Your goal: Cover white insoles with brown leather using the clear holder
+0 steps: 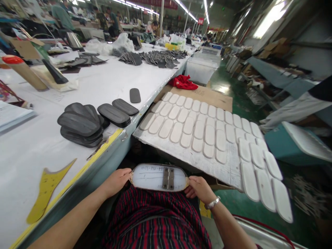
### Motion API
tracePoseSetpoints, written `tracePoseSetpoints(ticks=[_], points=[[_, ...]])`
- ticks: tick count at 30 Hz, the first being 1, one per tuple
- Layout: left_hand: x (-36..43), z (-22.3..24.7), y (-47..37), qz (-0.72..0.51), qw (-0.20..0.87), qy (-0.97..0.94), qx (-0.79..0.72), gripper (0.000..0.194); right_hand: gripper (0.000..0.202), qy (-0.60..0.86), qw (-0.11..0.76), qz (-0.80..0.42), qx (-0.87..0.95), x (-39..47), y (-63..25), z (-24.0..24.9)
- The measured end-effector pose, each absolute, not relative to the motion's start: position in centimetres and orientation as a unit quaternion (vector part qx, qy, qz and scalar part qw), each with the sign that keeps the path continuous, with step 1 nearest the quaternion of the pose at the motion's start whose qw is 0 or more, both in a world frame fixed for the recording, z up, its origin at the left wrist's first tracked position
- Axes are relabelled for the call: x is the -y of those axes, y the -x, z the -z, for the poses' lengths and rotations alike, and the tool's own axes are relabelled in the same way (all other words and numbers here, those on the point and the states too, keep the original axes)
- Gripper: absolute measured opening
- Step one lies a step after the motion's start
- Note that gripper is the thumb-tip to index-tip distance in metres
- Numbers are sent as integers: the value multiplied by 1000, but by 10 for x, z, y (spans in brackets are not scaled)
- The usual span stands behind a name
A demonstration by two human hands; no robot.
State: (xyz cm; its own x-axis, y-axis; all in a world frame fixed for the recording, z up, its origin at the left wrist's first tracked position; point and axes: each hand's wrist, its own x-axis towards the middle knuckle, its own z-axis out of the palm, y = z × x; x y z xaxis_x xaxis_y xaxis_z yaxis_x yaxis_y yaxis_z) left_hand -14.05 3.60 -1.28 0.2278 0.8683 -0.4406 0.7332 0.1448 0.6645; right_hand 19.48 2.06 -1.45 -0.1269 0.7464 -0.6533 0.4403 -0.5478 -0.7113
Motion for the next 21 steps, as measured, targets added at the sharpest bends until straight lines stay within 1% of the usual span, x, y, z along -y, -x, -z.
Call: tracePoseSetpoints(ticks=[3, 6, 8, 11, 15, 18, 21], points=[[-34, 15, 140, -83, 438, -643, -623, 28, 25, 640, 119, -612, 450, -23, -197, 11], [-33, 17, 139, -87, 429, -640, -631, 27, 29, 644, 87, -608, 456, -27, -198, 7], [-32, 17, 139, -88, 428, -639, -633, 27, 27, 649, 68, -594, 471, -29, -196, 6], [-32, 17, 140, -94, 427, -640, -632, 27, 24, 652, 63, -571, 495, -28, -193, 6], [-31, 14, 141, -112, 426, -658, -611, 26, 27, 659, 50, -504, 556, -24, -191, 11], [-32, 12, 141, -112, 418, -658, -616, 26, 30, 649, 24, -437, 622, -23, -193, 16], [-30, 9, 141, -116, 423, -651, -619, 26, 23, 626, -9, -373, 685, -24, -196, 19]])
